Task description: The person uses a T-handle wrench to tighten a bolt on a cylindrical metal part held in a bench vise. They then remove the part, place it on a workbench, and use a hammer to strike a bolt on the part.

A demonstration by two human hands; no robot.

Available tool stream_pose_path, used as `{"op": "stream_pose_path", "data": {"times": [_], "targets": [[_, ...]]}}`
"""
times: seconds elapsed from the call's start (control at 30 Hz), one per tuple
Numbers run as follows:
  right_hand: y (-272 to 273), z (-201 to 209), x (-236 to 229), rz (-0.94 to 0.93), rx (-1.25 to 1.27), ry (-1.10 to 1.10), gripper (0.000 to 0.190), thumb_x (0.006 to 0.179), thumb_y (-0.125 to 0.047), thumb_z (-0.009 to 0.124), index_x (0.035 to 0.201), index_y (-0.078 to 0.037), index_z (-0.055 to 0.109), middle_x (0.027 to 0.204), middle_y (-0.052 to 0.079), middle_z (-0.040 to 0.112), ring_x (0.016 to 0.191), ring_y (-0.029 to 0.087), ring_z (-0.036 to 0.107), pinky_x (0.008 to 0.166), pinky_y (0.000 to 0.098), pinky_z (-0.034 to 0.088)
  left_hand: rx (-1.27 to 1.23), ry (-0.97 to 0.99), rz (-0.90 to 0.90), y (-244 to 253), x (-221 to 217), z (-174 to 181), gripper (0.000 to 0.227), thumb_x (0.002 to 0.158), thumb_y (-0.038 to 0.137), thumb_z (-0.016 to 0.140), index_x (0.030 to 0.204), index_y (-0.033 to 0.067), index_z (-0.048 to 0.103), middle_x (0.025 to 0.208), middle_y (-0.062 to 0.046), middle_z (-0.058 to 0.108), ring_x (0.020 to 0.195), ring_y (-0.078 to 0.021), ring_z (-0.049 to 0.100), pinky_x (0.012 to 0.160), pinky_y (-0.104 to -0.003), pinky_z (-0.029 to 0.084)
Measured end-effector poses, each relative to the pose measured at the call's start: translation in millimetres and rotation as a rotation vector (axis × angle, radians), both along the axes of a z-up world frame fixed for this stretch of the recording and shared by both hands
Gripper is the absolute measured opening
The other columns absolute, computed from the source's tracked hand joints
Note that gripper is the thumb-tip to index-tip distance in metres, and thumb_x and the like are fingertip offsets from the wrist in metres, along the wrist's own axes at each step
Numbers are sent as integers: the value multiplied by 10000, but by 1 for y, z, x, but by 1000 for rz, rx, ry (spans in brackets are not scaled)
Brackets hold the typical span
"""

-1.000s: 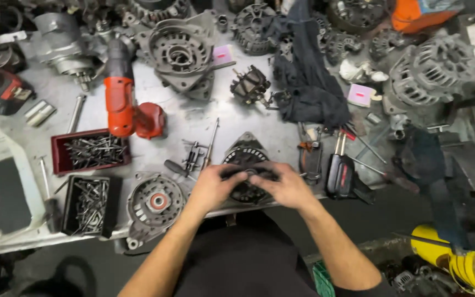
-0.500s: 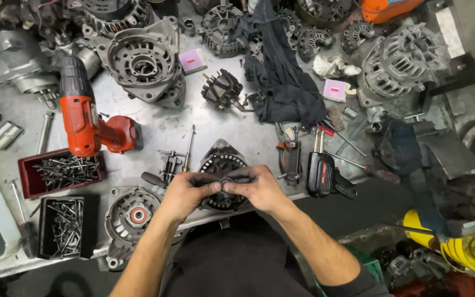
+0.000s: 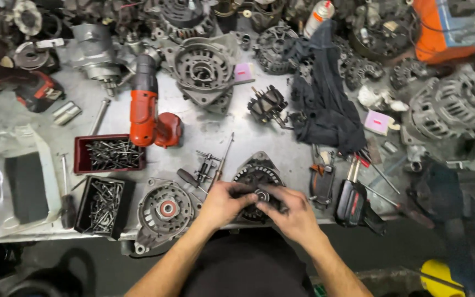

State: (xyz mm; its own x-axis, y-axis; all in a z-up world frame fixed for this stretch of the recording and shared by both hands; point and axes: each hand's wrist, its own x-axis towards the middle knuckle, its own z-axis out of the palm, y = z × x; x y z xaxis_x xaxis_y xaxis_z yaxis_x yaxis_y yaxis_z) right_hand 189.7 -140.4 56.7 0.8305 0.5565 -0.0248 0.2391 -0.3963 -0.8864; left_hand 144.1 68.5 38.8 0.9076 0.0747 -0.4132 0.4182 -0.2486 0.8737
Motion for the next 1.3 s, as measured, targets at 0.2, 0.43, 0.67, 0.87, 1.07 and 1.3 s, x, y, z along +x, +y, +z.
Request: {"op": "stream_pose_path", "data": {"times": [0.2,0.43,0.67,0.87,1.07,1.3], "targets": [[-5,-18,0,-14,-20,-221,442,795,-296,827,1140,-34,743,1126,147,737,1051,315,697,907,391,544,49,45,7,-1,3,-11,344,780,287,838,1050,77,806,912,-99,814,817,-153,757,801,-313,583],[0,-24,5,-6,-165,-307,428,741,-273,835,1120,-85,765,1105,135,712,1038,326,668,884,410,532,41,21,1,0,2,-21,319,776,252,826,1057,102,803,946,-99,802,841,-185,764,811,-328,584],[-3,-29,6,-31,-222,-248,429,721,-246,835,1133,-144,773,1080,108,714,999,312,690,844,391,543,98,28,-69,2,13,-27,357,741,292,846,1050,118,807,915,-124,789,804,-226,756,787,-350,586],[-14,-72,7,-74,-159,-196,452,714,-229,847,1147,-121,768,1073,98,739,973,253,738,852,359,567,239,-100,-69,1,4,-32,400,747,401,853,1062,159,807,901,-140,767,818,-290,741,792,-396,583],[-18,-100,6,-118,-99,-266,432,710,-218,858,1124,-120,781,1061,103,748,919,201,740,790,325,577,265,-261,20,4,-24,-19,454,751,428,843,1077,118,777,920,-155,755,853,-328,733,805,-416,580],[-16,-103,4,-140,-97,-265,457,721,-199,871,1157,-107,770,1004,93,735,837,154,718,789,280,562,143,-326,136,56,-53,-11,439,750,394,846,1013,59,739,931,-136,753,860,-266,736,820,-364,581]]}}
